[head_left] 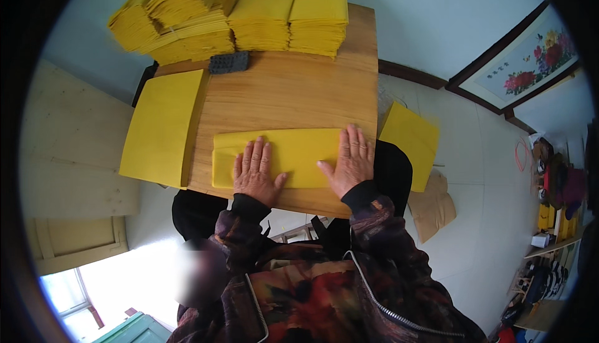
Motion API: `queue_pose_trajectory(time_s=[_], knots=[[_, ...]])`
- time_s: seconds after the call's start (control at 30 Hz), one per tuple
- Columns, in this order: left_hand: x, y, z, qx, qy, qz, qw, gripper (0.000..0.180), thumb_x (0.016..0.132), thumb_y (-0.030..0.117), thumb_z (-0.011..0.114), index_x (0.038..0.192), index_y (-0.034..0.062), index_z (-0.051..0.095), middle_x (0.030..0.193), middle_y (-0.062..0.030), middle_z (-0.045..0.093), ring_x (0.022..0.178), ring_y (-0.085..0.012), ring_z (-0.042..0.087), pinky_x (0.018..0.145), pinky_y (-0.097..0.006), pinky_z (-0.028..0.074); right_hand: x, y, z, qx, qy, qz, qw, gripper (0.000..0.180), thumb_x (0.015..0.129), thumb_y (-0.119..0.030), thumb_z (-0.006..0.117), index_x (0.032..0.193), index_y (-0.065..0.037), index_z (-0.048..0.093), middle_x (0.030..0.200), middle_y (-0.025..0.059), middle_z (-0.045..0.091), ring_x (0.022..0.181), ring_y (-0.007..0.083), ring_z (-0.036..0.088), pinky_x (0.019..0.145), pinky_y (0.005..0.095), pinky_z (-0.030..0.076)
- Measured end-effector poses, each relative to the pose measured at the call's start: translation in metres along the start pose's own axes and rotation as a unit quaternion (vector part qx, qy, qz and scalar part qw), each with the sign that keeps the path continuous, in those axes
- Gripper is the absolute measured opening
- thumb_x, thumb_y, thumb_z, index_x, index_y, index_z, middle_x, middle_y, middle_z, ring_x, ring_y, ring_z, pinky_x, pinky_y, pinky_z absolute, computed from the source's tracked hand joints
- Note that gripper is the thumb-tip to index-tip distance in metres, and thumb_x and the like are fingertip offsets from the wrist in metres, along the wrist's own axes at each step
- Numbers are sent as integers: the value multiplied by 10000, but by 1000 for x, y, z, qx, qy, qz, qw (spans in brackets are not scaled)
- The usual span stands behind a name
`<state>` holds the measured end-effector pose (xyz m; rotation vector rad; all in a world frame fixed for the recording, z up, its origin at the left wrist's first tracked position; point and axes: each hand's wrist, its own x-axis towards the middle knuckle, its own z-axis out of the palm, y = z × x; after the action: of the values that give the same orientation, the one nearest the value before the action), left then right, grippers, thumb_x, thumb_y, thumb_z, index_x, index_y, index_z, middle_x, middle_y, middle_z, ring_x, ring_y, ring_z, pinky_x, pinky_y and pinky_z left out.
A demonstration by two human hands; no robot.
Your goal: The person folds yellow paper sheets in half on a wooden table, presses the crease, and stacks the folded sheets. The person repeats this process with multiple sheets, maintaining a neat stack of folded paper.
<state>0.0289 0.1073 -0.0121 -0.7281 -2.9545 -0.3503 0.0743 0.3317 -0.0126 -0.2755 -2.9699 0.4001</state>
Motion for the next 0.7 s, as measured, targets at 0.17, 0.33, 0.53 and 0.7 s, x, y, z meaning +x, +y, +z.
queue_pose_trajectory(time_s=[0.17, 0.33, 0.53, 0.7], knots=[[-1, 3, 1, -6, -4, -26, 1000, 742, 830, 450, 564, 1427, 81, 324, 1525, -92, 250, 1408, -277, 218, 1133, -454, 156, -7, 22, -7, -23, -16, 21, 999, 878, 817, -506, 608, 1440, -8, 241, 1527, 134, 210, 1411, 313, 175, 1133, 487, 130], [-1, 3, 1, -18, -1, -21, 1000, 729, 850, 478, 536, 1427, 84, 326, 1520, -107, 253, 1405, -282, 225, 1133, -471, 161, -6, 14, -25, 17, 20, 34, 999, 722, 872, -370, 592, 1409, 9, 293, 1502, 147, 254, 1404, 318, 195, 1112, 515, 178], [-1, 3, 2, -12, 3, -16, 1000, 727, 863, 519, 499, 1421, 83, 335, 1519, -99, 257, 1406, -274, 221, 1133, -475, 150, -6, -55, -3, 39, -16, -129, 991, 651, 876, -315, 568, 1397, -6, 332, 1498, 131, 270, 1399, 311, 211, 1106, 543, 180], [-1, 3, 0, -23, -5, -14, 1000, 720, 858, 478, 531, 1416, 69, 333, 1510, -114, 268, 1400, -290, 229, 1129, -479, 165, 10, -59, 12, 22, -40, -119, 992, 663, 872, -344, 566, 1406, -31, 329, 1513, 103, 251, 1404, 292, 202, 1110, 544, 159]])
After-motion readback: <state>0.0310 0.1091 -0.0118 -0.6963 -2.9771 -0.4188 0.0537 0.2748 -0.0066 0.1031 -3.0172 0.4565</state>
